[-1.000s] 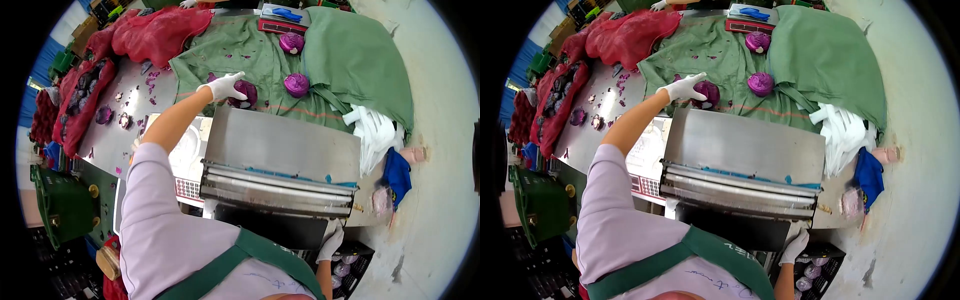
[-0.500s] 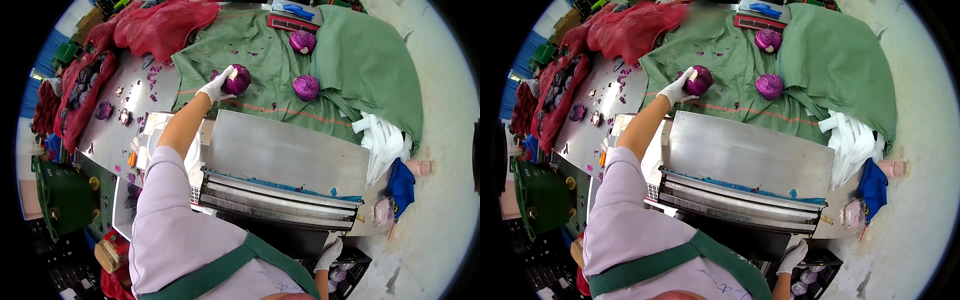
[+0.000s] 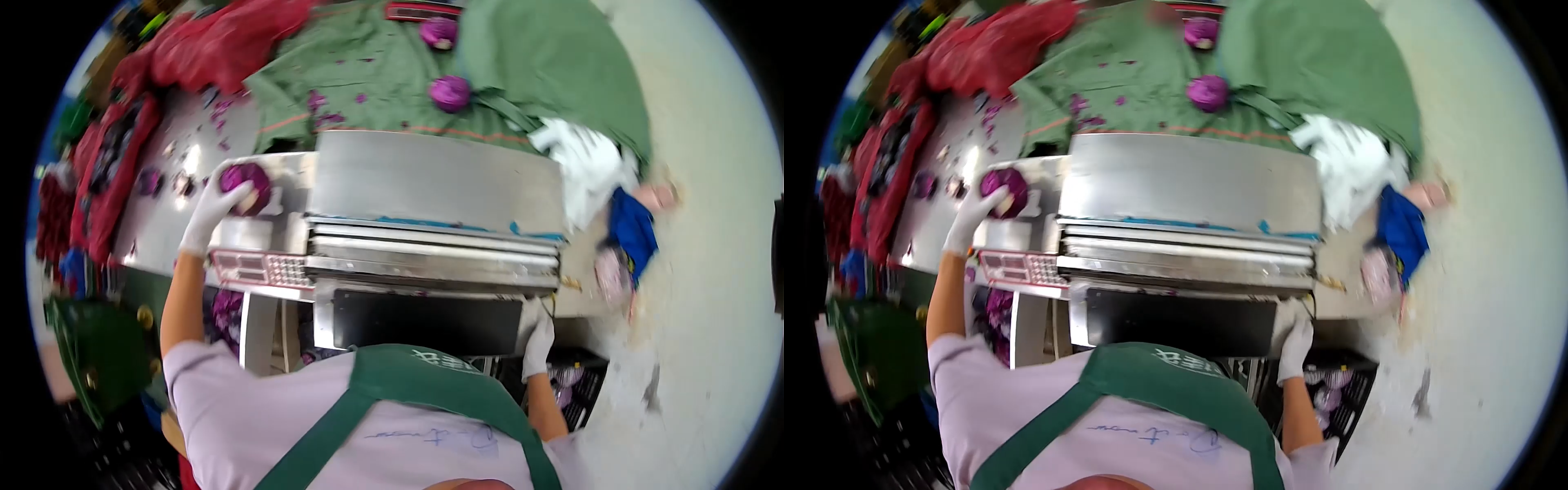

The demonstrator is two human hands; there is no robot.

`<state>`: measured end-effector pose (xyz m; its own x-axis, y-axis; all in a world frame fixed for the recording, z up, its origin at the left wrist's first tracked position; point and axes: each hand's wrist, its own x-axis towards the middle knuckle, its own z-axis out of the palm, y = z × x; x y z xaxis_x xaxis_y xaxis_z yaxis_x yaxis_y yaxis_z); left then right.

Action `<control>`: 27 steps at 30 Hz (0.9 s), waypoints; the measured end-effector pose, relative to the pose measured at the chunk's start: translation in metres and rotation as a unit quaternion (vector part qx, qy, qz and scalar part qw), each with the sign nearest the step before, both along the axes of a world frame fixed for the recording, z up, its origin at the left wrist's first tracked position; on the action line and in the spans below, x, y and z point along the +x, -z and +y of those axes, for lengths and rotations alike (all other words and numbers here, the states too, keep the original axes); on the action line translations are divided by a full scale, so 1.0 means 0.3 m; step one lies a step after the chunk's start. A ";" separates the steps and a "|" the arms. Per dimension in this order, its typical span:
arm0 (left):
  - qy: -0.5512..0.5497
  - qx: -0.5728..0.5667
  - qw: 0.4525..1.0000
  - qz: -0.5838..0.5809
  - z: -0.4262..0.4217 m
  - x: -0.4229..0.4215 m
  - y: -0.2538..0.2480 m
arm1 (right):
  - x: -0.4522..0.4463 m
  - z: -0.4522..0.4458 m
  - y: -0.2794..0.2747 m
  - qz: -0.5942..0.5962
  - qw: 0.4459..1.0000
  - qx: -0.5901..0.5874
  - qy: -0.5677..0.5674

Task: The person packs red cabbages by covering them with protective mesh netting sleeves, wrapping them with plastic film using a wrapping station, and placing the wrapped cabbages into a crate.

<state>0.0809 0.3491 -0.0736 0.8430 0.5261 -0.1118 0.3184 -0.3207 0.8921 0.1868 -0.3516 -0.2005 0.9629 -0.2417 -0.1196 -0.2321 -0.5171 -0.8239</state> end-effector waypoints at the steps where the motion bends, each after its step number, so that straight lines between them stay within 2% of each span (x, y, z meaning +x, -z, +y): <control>1: 0.010 0.016 1.000 -0.001 -0.013 -0.039 0.024 | 0.029 -0.011 -0.057 -0.030 0.998 -0.038 -0.027; 2: 0.027 0.101 0.994 0.012 0.000 -0.079 0.083 | 0.060 -0.034 -0.116 -0.054 0.994 -0.080 -0.049; 3: 0.045 0.087 0.995 0.018 -0.011 -0.098 0.072 | 0.126 -0.142 -0.056 -0.044 0.996 -0.078 -0.031; 4: 0.058 0.075 0.995 0.025 -0.023 -0.107 0.045 | 0.185 -0.145 -0.125 -0.104 0.989 -0.102 -0.026; 5: 0.038 0.104 0.994 0.002 -0.027 -0.113 0.047 | 0.256 -0.166 -0.173 -0.126 0.988 -0.086 -0.038; 6: 0.010 0.133 0.991 -0.020 -0.045 -0.110 0.044 | 0.343 -0.192 -0.174 -0.154 0.977 -0.140 -0.045; 8: -0.093 0.055 0.994 -0.030 -0.117 -0.080 -0.015 | 0.529 -0.226 -0.160 -0.227 0.954 -0.171 -0.091; 9: -0.066 0.115 0.991 -0.031 -0.045 -0.097 0.057 | 0.607 -0.205 -0.172 -0.247 0.945 -0.183 -0.113; 10: -0.068 0.117 0.990 -0.034 -0.053 -0.091 0.073 | 0.679 -0.181 -0.179 -0.237 0.942 -0.200 -0.126; 12: -0.025 0.214 0.974 0.065 -0.079 -0.094 0.075 | 0.802 -0.124 -0.205 -0.231 0.939 -0.210 -0.146; 13: -0.039 0.255 0.966 0.023 -0.102 -0.083 0.067 | 0.858 -0.091 -0.227 -0.209 0.904 -0.311 -0.205; 14: -0.093 0.218 0.971 -0.006 -0.087 -0.082 0.083 | 0.894 -0.062 -0.238 -0.186 0.855 -0.407 -0.262; 15: -0.125 0.274 0.954 -0.004 -0.096 -0.079 0.072 | 0.926 -0.054 -0.215 -0.192 0.854 -0.400 -0.272; 16: -0.162 0.329 0.930 0.001 -0.100 -0.084 0.061 | 0.973 -0.053 -0.177 -0.278 0.785 -0.441 -0.335; 17: -0.155 0.311 0.937 -0.033 -0.087 -0.091 0.084 | 1.041 -0.029 -0.158 -0.368 0.699 -0.469 -0.396; 18: -0.160 0.296 0.940 -0.064 -0.057 -0.129 0.091 | 1.062 -0.026 -0.156 -0.350 0.659 -0.491 -0.450; 20: -0.165 0.159 0.952 -0.203 -0.377 -0.109 -0.114 | 1.162 -0.022 -0.087 -0.379 0.670 -0.404 -0.494; 21: -0.241 0.081 0.943 -0.216 -0.419 -0.135 -0.126 | 1.174 -0.017 -0.102 -0.373 0.694 -0.372 -0.491; 22: -0.289 0.203 0.926 -0.131 -0.435 -0.194 -0.127 | 1.172 0.012 -0.176 -0.145 0.818 -0.289 -0.475; 23: -0.317 0.312 0.892 -0.079 -0.421 -0.274 -0.084 | 1.235 -0.020 -0.186 -0.311 0.778 -0.201 -0.507; 24: -0.330 0.151 0.918 -0.161 -0.488 -0.307 -0.093 | 1.298 -0.034 -0.207 -0.263 0.839 -0.008 -0.476; 25: -0.312 0.244 0.904 -0.159 -0.586 -0.326 -0.131 | 1.392 -0.064 -0.336 -0.269 0.813 -0.108 -0.505; 26: -0.313 0.172 0.922 -0.149 -0.694 -0.331 -0.182 | 1.344 -0.005 -0.419 -0.357 0.814 0.114 -0.445; 27: -0.303 0.146 0.931 -0.139 -0.798 -0.302 -0.223 | 1.238 0.051 -0.611 -0.369 0.850 0.012 -0.376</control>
